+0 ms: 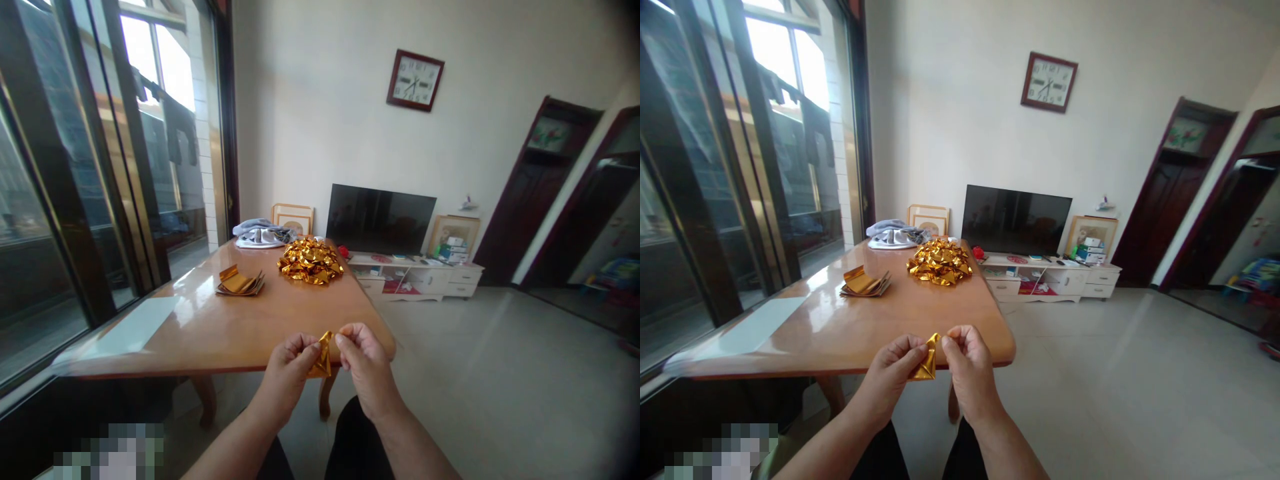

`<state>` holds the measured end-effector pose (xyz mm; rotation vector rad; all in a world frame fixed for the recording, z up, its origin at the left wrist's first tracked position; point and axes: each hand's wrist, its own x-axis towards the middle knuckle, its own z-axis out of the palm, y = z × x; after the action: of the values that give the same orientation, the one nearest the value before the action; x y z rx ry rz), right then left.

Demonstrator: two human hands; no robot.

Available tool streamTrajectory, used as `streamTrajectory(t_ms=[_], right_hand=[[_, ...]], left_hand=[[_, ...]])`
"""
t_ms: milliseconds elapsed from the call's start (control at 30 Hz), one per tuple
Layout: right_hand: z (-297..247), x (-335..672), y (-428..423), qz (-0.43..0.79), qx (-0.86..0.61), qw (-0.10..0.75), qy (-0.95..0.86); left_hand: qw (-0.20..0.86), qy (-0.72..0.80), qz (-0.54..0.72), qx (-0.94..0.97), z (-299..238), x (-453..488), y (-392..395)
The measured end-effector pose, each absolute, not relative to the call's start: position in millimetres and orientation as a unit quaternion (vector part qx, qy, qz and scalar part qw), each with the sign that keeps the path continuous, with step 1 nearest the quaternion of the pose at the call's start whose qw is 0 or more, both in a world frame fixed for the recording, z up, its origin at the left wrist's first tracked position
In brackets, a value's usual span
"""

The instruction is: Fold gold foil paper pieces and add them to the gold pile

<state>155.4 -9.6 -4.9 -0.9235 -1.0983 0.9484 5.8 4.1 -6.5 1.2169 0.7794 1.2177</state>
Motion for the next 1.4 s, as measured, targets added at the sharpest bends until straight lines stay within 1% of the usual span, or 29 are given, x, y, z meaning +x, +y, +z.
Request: streamTrajectory(t_ms=[100, 200, 267, 367, 467, 633, 767, 900, 1033, 1133, 1400], right_hand=[[-5, 152, -13, 0.298, -0.448, 0.653, -0.532], [-5, 148, -15, 0.246, -0.461, 0.635, -0.569], [-5, 146, -16, 0.223, -0.466, 0.628, -0.582], [-7, 145, -15, 0.214, -0.474, 0.621, -0.586], [-11, 144, -12, 0.242, -0.476, 0.623, -0.572], [-16, 142, -7, 0.34, -0.449, 0.648, -0.512], [-11, 141, -9, 0.412, -0.419, 0.65, -0.482], [-2, 142, -13, 0.446, -0.403, 0.641, -0.478], [1, 148, -13, 0.453, -0.394, 0.618, -0.508], [3, 154, -13, 0.442, -0.394, 0.595, -0.543], [12, 166, -16, 0.372, -0.399, 0.558, -0.625]], left_hand=[[0.481, 0.384, 0.549, 0.566, -13, 6, 7], [0.344, 0.429, 0.555, 0.624, -16, 5, 7], [0.273, 0.443, 0.553, 0.651, -14, 5, 5], [0.22, 0.45, 0.545, 0.672, -10, 6, 1], [0.21, 0.446, 0.54, 0.682, -7, 6, -1], [0.241, 0.432, 0.548, 0.675, -8, 6, 0], [0.276, 0.422, 0.543, 0.671, -10, 6, 2], [0.352, 0.404, 0.529, 0.658, -12, 5, 3], [0.472, 0.366, 0.51, 0.619, -10, 5, 2], [0.542, 0.339, 0.496, 0.588, -5, 5, 0], [0.653, 0.281, 0.453, 0.538, -3, 3, -2]])
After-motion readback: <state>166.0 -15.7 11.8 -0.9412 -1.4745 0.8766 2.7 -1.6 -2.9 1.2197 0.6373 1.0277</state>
